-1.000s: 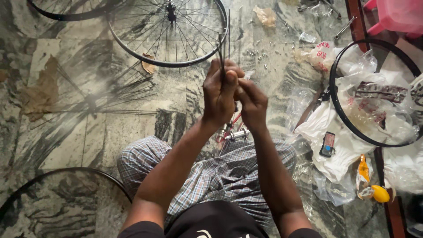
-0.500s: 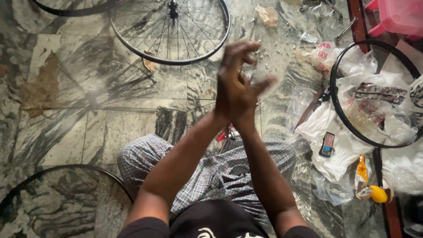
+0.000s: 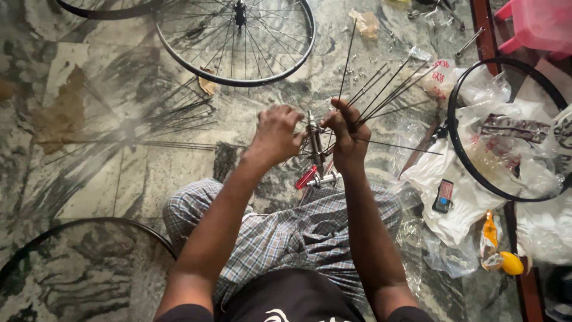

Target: The person is assembling a bicycle wheel by inserting spokes into the hub and organizing them. They are sitting on the floor surrounded by tools and bicycle parts.

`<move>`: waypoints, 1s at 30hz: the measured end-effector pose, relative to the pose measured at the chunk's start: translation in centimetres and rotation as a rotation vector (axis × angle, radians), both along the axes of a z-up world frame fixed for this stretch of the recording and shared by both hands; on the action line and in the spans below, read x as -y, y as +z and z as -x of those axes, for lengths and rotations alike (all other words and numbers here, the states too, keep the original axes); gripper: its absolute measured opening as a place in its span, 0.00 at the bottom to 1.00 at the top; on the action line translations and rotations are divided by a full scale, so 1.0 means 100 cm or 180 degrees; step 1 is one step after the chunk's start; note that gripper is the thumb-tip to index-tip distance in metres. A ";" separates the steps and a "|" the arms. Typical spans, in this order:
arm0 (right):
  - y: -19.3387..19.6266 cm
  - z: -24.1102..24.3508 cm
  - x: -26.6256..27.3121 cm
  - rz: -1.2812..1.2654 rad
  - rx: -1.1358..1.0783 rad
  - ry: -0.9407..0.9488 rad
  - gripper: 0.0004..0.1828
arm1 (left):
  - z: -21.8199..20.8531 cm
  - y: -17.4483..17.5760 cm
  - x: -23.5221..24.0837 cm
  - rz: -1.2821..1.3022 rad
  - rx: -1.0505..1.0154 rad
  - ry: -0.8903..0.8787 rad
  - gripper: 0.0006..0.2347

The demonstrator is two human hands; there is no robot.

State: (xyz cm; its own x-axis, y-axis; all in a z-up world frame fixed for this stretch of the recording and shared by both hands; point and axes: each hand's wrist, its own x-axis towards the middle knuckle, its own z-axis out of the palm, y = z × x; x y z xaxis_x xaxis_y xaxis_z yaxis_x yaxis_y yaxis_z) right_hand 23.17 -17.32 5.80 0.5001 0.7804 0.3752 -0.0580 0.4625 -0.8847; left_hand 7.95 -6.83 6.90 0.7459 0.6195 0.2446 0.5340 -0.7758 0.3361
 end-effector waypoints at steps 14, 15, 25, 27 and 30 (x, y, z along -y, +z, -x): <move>-0.004 -0.010 0.007 -0.0131 0.0090 -0.0036 0.16 | -0.020 -0.021 0.005 0.1602 -0.0061 0.0019 0.17; -0.004 -0.010 0.007 -0.0144 0.0018 -0.0069 0.16 | -0.022 -0.022 0.007 0.1543 -0.0042 0.0076 0.15; 0.005 -0.017 0.008 -0.0020 0.0018 0.0157 0.14 | -0.019 0.017 -0.013 -0.1745 0.0309 -0.0002 0.02; 0.008 -0.018 0.006 0.0021 0.0045 0.0570 0.20 | -0.028 0.036 -0.009 -0.2526 0.0546 -0.0517 0.01; 0.010 -0.018 0.002 0.0022 -0.0279 0.0812 0.26 | -0.038 0.065 -0.003 -0.3336 0.1026 -0.1081 0.06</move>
State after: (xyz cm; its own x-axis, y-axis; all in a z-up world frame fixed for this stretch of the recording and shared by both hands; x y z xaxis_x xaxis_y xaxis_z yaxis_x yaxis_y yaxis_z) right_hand 24.97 -17.54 6.82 0.3173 0.8878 0.3334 -0.2484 0.4171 -0.8742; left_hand 11.77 -6.56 13.40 0.6446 -0.2226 0.7314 0.2499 -0.8427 -0.4768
